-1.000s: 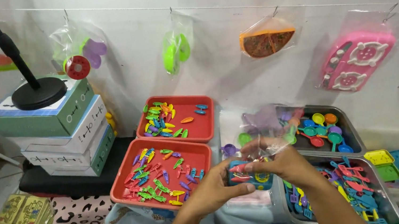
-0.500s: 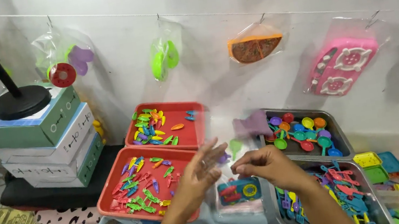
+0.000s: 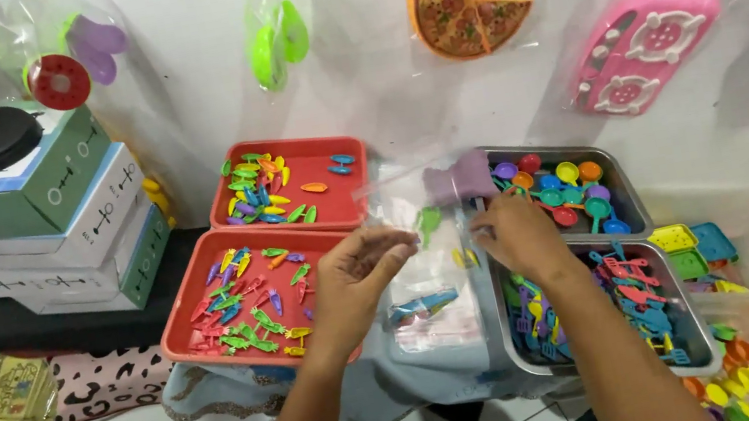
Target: Sorting various small plastic toy pieces and placing them into clear plastic bags for packaging.
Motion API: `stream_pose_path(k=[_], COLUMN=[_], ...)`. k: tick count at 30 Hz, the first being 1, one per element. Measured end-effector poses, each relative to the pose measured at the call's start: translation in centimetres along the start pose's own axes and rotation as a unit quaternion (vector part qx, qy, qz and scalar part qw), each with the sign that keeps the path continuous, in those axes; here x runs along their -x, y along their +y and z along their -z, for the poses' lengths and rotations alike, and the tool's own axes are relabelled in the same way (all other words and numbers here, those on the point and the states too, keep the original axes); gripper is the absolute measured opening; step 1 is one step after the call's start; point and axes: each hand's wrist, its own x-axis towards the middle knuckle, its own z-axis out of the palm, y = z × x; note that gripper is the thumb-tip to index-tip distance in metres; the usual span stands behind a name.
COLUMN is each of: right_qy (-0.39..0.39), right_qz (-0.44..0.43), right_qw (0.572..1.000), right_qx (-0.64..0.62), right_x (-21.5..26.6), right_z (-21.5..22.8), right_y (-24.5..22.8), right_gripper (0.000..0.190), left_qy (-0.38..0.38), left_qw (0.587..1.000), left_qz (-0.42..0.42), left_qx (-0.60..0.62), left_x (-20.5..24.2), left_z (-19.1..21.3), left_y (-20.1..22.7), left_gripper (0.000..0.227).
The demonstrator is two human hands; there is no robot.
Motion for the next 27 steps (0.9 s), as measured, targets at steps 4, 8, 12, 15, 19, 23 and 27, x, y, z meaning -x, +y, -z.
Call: stream_pose_path(k=[4,8,12,15,19,23,27], right_qy=[0.018,0.075,0.036,-0.034,-0.059,0.013,0.115], right_qz=[0.005,0.037,0.014,-0.04,-0.052,-0.081,-0.081], right_qw=[0.991,0.976,0.986,0.996,0.993,0.921,0.86], right_qx=[0.135,0.199,0.164,0.069,-0.092,-0.381,-0.491], right_x=[-0.1,-0.1,-0.7,0.1,0.2,1.1,2.8], right_z=[-2.9,-4.1,-4.2,-0.9,0.6,3.1,8.6], right_y=[-1.7,-1.7,-1.4,-2.8,-1.5,-0.8,-2.4], right_gripper=[0.033,0.018,0.015,0.015,0.009,0.032,0.028], left_qy=[0.0,-0.003,-0.004,-0.006,0.015,0.017,0.009], left_qw=[1.0,1.0,1.0,1.0,0.999,1.0,1.0], left_qz=[-0.013,-0.012,-0.013,-0.011,-0.003,-0.006,-0.005], left_qx=[-0.002,-0.008,-0.007,-0.007,0.03,0.004,-0.008], left_x=[0.3,0.3,0.4,0.5,0.4,0.4,-0.2], left_z=[-0.7,-0.8,-0.9,-0.6,-1.0,-1.2,-1.7], left_y=[0.1,0.1,0.2,0.0,0.4,0.6,1.2], left_gripper=[0.019,0.018,0.018,0.015,0.014,0.014,0.019])
